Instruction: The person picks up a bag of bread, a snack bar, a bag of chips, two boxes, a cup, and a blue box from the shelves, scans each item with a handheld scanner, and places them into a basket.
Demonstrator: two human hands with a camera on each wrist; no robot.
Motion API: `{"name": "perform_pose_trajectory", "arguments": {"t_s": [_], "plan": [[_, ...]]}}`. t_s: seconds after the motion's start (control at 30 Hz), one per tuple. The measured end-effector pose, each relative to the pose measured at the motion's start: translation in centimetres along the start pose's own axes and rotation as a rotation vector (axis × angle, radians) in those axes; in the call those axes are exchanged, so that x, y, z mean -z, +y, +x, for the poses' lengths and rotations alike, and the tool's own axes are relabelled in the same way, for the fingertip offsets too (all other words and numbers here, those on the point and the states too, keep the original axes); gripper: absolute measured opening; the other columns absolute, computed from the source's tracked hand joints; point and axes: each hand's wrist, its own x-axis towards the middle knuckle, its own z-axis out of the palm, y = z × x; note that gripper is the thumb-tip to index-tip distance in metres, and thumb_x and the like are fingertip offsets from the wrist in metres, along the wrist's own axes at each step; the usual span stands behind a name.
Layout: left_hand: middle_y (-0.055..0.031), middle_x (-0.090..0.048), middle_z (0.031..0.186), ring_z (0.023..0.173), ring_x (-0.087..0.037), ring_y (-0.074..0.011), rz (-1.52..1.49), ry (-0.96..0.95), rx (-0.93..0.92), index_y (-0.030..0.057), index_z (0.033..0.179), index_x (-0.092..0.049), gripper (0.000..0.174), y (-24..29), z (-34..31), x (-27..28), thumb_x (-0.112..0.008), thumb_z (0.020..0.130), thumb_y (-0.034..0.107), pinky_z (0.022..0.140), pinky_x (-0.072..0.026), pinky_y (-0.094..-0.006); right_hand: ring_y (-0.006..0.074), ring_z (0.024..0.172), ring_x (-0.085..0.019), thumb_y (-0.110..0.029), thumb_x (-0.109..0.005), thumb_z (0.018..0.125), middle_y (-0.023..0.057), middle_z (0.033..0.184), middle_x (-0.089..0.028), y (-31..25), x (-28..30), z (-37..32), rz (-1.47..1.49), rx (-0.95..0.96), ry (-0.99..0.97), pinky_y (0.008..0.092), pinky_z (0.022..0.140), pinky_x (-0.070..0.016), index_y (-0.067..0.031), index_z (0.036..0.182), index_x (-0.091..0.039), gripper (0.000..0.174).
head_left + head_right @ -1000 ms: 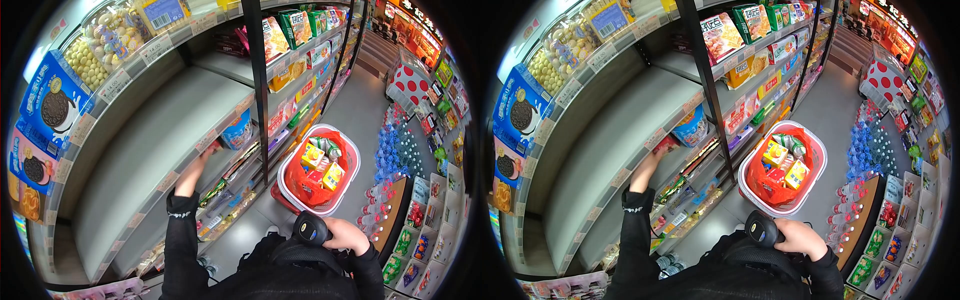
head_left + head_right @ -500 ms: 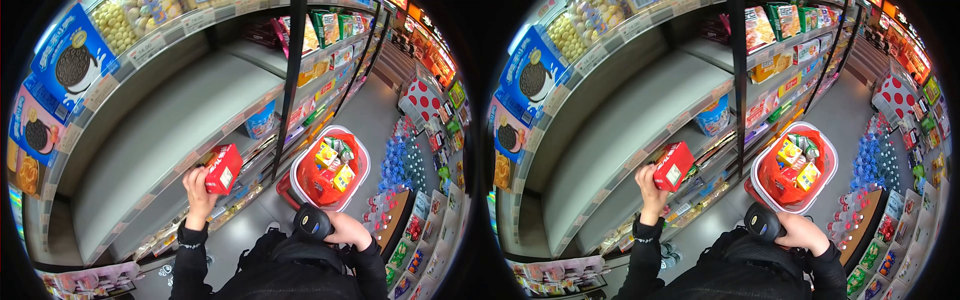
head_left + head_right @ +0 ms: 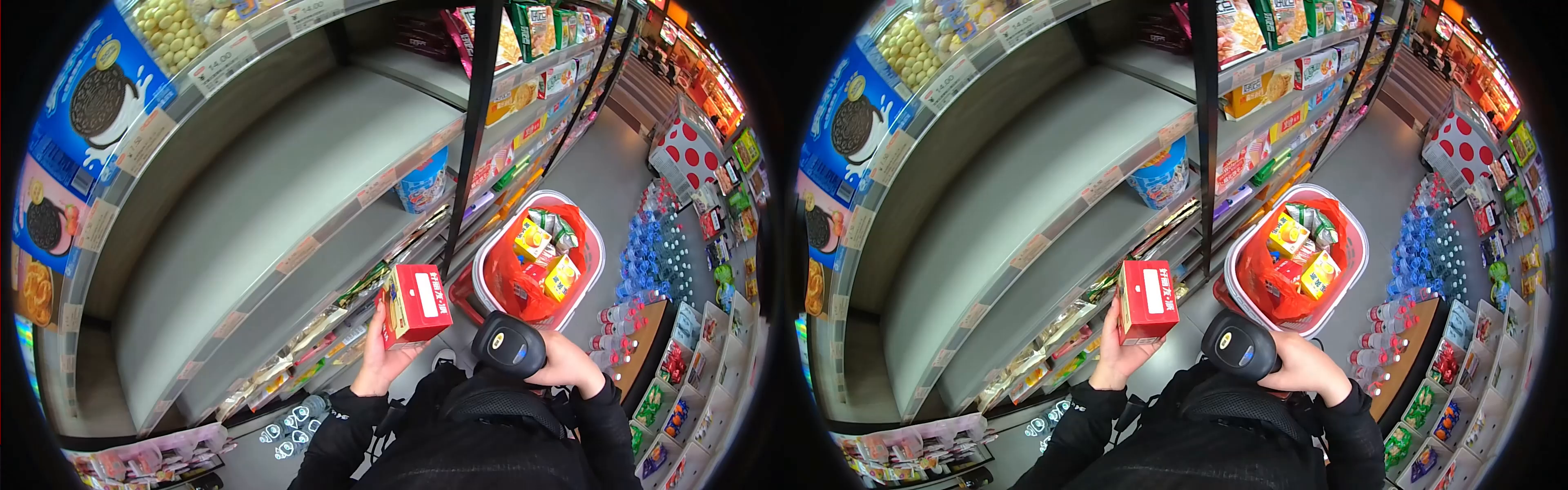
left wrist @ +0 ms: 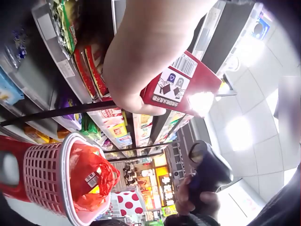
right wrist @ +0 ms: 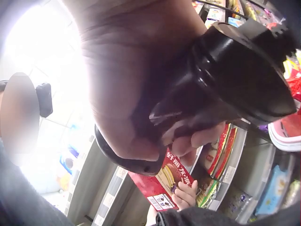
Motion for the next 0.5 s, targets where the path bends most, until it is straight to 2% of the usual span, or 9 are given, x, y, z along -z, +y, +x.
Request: {"name": "perform_pose_trajectory", "arguments": {"t_s": [0.1,0.17,0.23,0.33,0.5], "plan": [[-0.0103,-0.047,0.125,0.113,-0.048,-0.027,-0.016,0.009,0.088,0.0124,0.127,-0.039,0.058,-0.4,1.0,0.1,-0.046,0.084,0.05,0.089,-0.0403,-0.0468,0.0324,0.086,-0.058,-0.011,-0.066,0.059,0.0198,0.091,-0.06,0.2,0.4,-0.5,0.044,-0.015,-0.013,0.0343,0.078,-0.045,0.0017,0.103,-0.052,0.047],[-0.0089,-0.049,0.123,0.11,-0.048,-0.0256,0.127,0.018,0.166,0.0138,0.126,-0.041,0.058,-0.3,1.7,0.5,-0.046,0.083,0.052,0.083,-0.0421,-0.0411,0.0321,0.087,-0.058,-0.011,-0.065,0.059,0.02,0.092,-0.059,0.2,0.9,-0.9,-0.009,-0.032,-0.061,0.0339,0.08,-0.0447,0.0024,0.105,-0.051,0.05],[-0.0082,-0.051,0.119,0.106,-0.05,-0.0244,0.157,0.071,0.198,0.0144,0.123,-0.044,0.056,-0.7,2.2,-0.3,-0.046,0.083,0.053,0.082,-0.0425,-0.0406,0.0323,0.088,-0.058,-0.011,-0.065,0.058,0.0203,0.093,-0.059,0.3,1.4,-1.3,-0.005,-0.05,-0.047,0.0339,0.08,-0.0446,0.0026,0.106,-0.051,0.051],[-0.0071,-0.053,0.114,0.1,-0.051,-0.0225,0.04,0.117,0.197,0.0155,0.117,-0.048,0.053,-1.7,3.3,-0.9,-0.046,0.082,0.055,0.082,-0.0416,-0.0411,0.032,0.087,-0.059,-0.011,-0.064,0.058,0.0201,0.092,-0.06,0.7,1.5,-1.7,-0.01,-0.043,-0.017,0.034,0.08,-0.0449,0.0026,0.105,-0.051,0.05],[-0.0061,-0.054,0.114,0.1,-0.051,-0.0227,-0.133,0.099,0.186,0.0152,0.117,-0.048,0.047,-4.3,5.2,-2.0,-0.045,0.086,0.05,0.084,-0.0409,-0.0424,0.0322,0.082,-0.06,-0.011,-0.063,0.06,0.0194,0.086,-0.06,1.3,1.1,-1.5,-0.027,-0.074,0.018,0.0347,0.076,-0.0461,0.0016,0.099,-0.053,0.042]]}}
